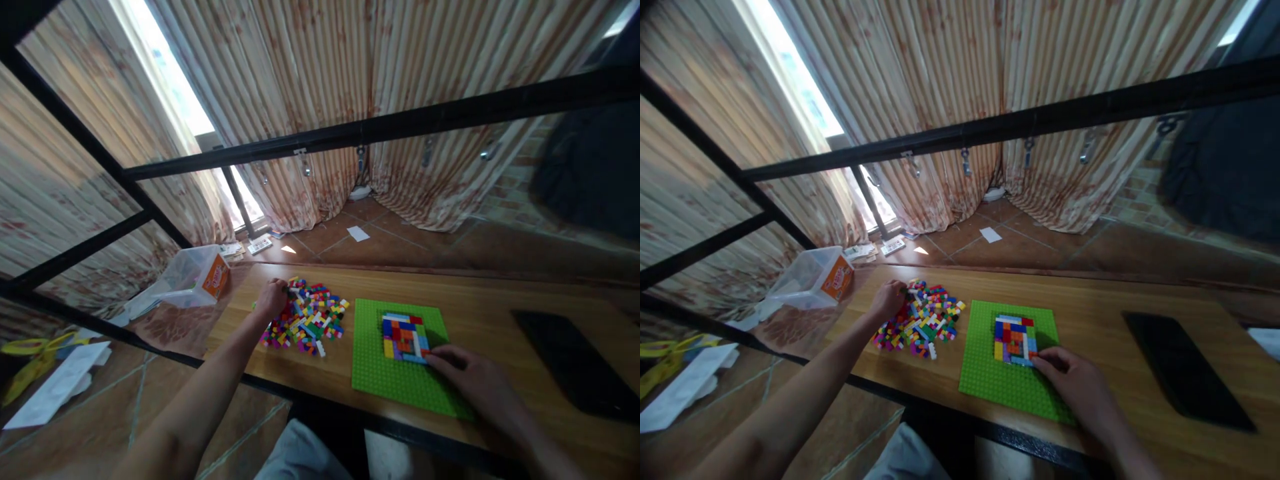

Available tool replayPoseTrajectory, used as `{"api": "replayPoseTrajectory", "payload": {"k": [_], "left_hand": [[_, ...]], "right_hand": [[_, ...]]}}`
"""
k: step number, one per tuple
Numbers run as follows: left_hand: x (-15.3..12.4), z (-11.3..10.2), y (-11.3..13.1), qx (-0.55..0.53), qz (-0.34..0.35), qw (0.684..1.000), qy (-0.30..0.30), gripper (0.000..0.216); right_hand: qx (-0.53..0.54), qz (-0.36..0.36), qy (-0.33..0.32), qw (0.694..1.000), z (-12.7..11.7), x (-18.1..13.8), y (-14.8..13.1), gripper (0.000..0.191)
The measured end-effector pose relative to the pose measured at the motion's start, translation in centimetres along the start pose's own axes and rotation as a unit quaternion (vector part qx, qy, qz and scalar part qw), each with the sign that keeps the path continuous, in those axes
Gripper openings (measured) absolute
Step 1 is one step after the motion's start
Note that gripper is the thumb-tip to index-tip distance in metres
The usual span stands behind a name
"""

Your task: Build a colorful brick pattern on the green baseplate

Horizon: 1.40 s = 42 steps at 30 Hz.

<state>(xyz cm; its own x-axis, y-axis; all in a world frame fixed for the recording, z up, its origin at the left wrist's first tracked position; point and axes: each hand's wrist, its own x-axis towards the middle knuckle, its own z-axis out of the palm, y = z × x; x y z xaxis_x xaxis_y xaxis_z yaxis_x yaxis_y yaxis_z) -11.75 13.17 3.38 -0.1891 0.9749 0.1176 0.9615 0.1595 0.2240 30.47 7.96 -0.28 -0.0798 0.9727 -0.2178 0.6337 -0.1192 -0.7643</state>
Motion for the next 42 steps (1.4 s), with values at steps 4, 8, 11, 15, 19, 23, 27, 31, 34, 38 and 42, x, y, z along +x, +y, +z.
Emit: {"api": "replayPoseTrajectory", "payload": {"k": [4,8,11,15,19,23,27,31,34,38,42], "left_hand": [[-1.2,-0.7,0.1,-0.022,-0.01,1.0,0.018,0.031],[-2.8,-1.6,0.9,-0.06,-0.016,0.997,0.037,0.03],[-4.6,-1.7,3.4,-0.216,-0.022,0.975,0.038,0.03],[-8.0,-0.2,9.1,-0.533,-0.061,0.842,-0.058,0.029],[-10.5,1.8,14.7,-0.646,-0.132,0.732,-0.171,0.028],[-10.9,2.8,17.6,-0.676,-0.145,0.683,-0.235,0.028],[-10.4,3.7,18.6,-0.664,-0.088,0.705,-0.233,0.034],[-10.1,4.8,18.9,-0.566,0.003,0.798,-0.206,0.034],[-10.0,4.9,19.1,-0.452,0.1,0.873,-0.154,0.033],[-9.7,4.0,19.7,-0.298,0.234,0.918,-0.12,0.035],[-9.4,3.7,20.3,-0.172,0.309,0.93,-0.105,0.036]], "right_hand": [[0.006,-0.017,-0.007,1.0,0.0,-0.1,-0.2,0.039],[0.019,-0.032,0.005,0.999,0.1,-0.4,-0.3,0.036],[0.025,-0.042,0.006,0.999,0.2,-0.4,-0.3,0.035],[0.017,-0.043,0.012,0.999,0.3,-0.3,-0.2,0.034],[0.023,-0.044,0.004,0.999,0.2,-0.4,-0.3,0.034],[0.028,-0.049,0.014,0.998,0.2,-0.6,-0.5,0.033],[0.041,-0.056,0.005,0.998,0.2,-0.6,-0.6,0.031],[0.041,-0.06,0.004,0.997,0.2,-0.6,-0.6,0.029],[0.038,-0.062,0.002,0.997,0.2,-0.6,-0.7,0.028],[0.03,-0.051,0.003,0.998,0.1,-0.6,-0.9,0.027],[0.028,-0.06,-0.001,0.998,0.1,-0.6,-1.0,0.028]]}}
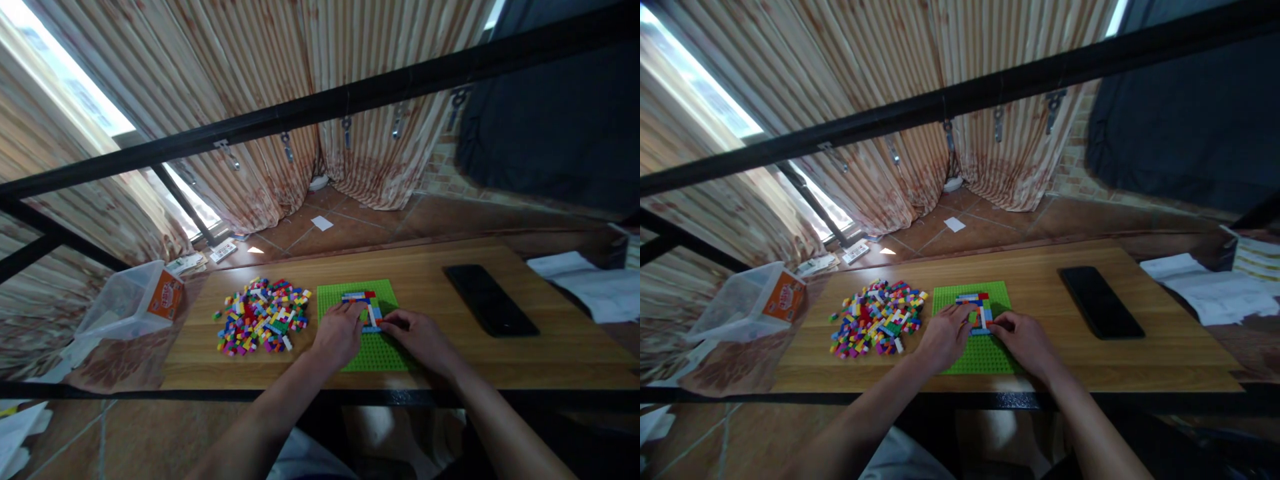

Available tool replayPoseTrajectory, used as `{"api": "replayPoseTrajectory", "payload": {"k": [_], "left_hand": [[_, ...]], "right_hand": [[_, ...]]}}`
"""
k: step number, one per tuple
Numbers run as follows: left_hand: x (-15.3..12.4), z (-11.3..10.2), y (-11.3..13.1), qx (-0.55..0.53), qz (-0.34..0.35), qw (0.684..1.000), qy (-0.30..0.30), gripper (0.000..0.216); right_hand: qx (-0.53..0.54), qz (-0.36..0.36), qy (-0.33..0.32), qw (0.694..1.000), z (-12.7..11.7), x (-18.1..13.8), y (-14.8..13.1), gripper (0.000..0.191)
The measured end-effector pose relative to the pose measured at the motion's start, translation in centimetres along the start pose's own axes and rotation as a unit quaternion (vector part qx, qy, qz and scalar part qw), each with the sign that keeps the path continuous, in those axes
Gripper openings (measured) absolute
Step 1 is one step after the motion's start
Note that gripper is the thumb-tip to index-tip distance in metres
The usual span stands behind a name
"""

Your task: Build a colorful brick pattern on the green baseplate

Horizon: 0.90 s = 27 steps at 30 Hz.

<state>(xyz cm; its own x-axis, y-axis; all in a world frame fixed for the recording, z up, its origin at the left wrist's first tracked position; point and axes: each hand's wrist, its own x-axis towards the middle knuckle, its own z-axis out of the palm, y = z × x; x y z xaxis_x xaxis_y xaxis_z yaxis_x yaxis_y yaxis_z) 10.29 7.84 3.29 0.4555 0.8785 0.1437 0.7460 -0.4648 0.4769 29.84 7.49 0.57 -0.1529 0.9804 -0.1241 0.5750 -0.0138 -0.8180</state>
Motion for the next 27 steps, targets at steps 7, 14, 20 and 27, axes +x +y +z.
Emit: {"api": "replayPoseTrajectory", "payload": {"k": [7,14,20,27], "left_hand": [[0.1,0.2,0.3,0.082,0.002,0.997,-0.01,0.031],[-0.3,1.1,0.0,0.131,-0.02,0.991,0.017,0.035],[-0.6,1.5,-0.4,0.099,-0.025,0.994,0.046,0.038],[-1.8,1.1,-0.9,0.03,-0.062,0.991,0.118,0.018]], "right_hand": [[-0.004,-0.001,-0.005,1.0,0.0,0.0,0.0,0.026],[0.003,-0.011,0.006,1.0,0.2,0.1,0.2,0.025],[0.001,-0.011,0.013,1.0,0.1,0.0,0.1,0.025],[-0.003,-0.011,0.018,1.0,0.2,0.0,0.2,0.026]]}}
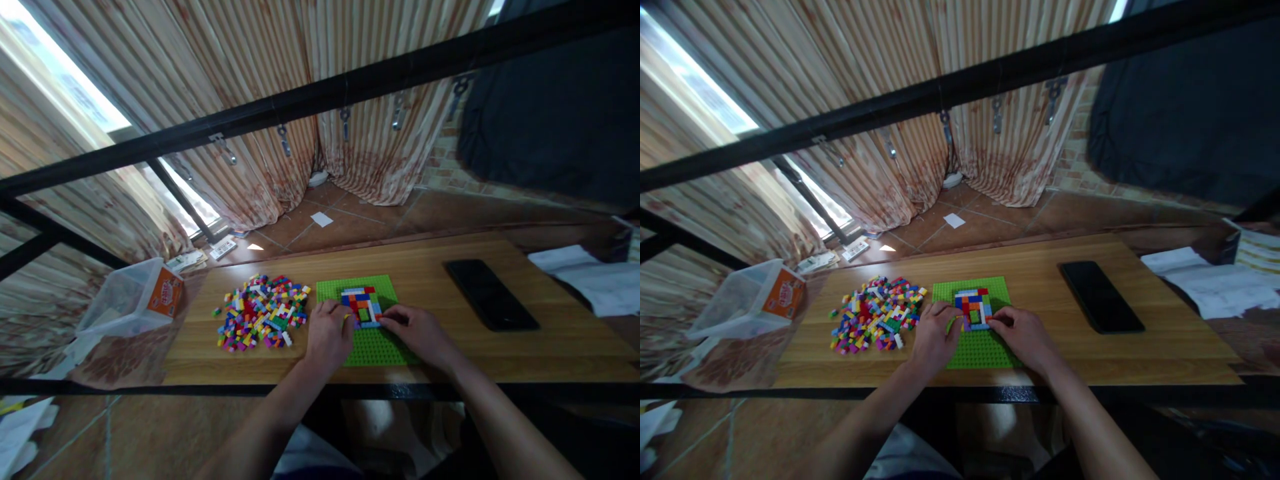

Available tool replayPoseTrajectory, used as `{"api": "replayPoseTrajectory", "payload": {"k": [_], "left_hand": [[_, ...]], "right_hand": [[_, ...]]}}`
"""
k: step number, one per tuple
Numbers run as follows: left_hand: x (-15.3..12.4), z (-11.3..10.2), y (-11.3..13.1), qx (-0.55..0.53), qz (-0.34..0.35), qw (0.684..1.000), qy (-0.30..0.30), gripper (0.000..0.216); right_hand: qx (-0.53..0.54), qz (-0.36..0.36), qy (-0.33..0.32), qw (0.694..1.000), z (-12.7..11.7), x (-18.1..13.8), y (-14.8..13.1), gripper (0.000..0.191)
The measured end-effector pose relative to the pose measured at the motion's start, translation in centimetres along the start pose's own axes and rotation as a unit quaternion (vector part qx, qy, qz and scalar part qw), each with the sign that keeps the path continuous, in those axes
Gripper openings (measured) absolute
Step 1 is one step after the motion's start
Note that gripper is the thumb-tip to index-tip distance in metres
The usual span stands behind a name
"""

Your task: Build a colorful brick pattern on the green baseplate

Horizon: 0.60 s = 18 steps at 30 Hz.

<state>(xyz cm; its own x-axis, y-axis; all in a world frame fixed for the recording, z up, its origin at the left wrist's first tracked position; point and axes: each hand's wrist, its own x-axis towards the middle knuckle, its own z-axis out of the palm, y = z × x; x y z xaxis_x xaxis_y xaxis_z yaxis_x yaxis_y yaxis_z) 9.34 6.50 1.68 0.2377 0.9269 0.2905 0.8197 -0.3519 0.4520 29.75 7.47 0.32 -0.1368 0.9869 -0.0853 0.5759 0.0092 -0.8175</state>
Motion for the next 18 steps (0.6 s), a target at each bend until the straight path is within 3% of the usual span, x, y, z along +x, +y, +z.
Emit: {"api": "replayPoseTrajectory", "payload": {"k": [6,18], "left_hand": [[-0.2,0.2,0.8,0.017,0.006,0.999,-0.045,0.021],[0.0,1.1,1.4,0.0,-0.03,0.999,-0.042,0.023]], "right_hand": [[-0.002,0.007,-0.008,1.0,-0.1,0.0,-0.1,0.026],[-0.007,0.001,0.001,1.0,-0.2,-0.1,-0.1,0.026]]}}
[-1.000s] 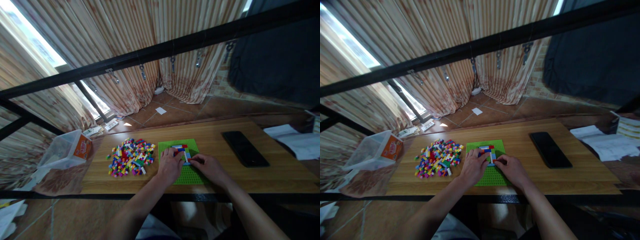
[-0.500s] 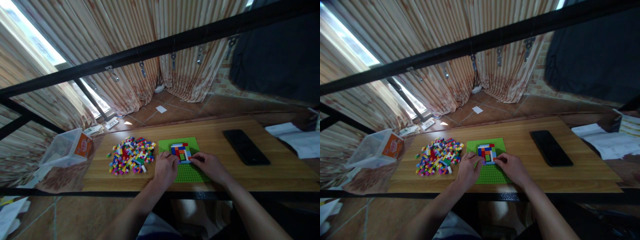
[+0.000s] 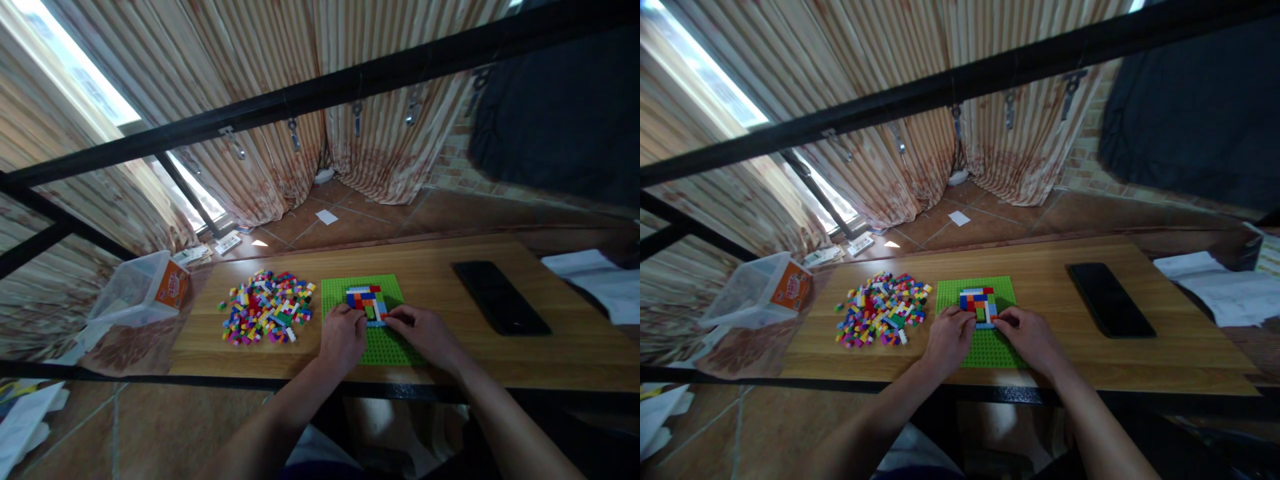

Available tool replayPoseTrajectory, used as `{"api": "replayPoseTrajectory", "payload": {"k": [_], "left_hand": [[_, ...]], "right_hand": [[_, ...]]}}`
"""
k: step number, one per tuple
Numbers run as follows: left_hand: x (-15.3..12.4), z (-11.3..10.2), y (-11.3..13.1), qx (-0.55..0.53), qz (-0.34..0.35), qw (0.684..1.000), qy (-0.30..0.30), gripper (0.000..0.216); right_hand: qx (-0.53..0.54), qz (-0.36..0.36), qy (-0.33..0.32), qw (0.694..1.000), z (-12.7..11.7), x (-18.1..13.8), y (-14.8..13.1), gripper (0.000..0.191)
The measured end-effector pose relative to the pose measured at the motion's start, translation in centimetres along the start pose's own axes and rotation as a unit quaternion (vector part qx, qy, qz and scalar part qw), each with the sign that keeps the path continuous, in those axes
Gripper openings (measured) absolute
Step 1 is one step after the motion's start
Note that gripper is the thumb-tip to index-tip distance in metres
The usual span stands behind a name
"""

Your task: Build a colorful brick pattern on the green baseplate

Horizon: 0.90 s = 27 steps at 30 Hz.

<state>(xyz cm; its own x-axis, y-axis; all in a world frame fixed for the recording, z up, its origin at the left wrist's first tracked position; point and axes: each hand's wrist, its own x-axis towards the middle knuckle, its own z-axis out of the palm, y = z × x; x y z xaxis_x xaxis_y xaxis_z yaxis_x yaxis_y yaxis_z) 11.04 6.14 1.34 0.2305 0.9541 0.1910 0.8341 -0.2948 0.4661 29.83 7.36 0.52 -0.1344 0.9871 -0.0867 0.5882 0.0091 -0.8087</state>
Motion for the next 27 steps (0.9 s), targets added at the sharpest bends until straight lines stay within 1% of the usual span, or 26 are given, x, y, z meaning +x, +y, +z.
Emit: {"api": "replayPoseTrajectory", "payload": {"k": [2,8,12,14,18,22,27], "left_hand": [[0.0,0.1,0.1,-0.014,-0.027,1.0,0.0,0.023],[0.9,0.1,0.9,-0.006,-0.127,0.992,-0.012,0.022],[1.4,0.1,1.2,-0.051,-0.184,0.981,-0.027,0.019],[1.3,0.3,1.0,-0.076,-0.184,0.98,-0.016,0.017],[0.7,0.9,0.5,-0.105,-0.163,0.981,0.015,0.014],[0.5,1.1,0.3,-0.125,-0.15,0.98,0.028,0.012],[0.7,1.1,0.3,-0.147,-0.134,0.979,0.035,0.013]], "right_hand": [[-0.004,-0.003,0.0,1.0,0.0,-0.1,-0.1,0.027],[-0.007,0.0,-0.007,1.0,-0.1,-0.1,0.0,0.027],[-0.01,0.001,-0.004,1.0,-0.1,-0.1,0.0,0.026],[-0.008,-0.001,-0.004,1.0,-0.1,-0.1,-0.1,0.027],[-0.006,-0.013,0.001,1.0,-0.1,-0.1,0.0,0.028],[-0.009,-0.014,0.006,1.0,0.0,-0.1,0.0,0.027],[-0.016,0.002,0.001,1.0,-0.1,-0.1,0.0,0.027]]}}
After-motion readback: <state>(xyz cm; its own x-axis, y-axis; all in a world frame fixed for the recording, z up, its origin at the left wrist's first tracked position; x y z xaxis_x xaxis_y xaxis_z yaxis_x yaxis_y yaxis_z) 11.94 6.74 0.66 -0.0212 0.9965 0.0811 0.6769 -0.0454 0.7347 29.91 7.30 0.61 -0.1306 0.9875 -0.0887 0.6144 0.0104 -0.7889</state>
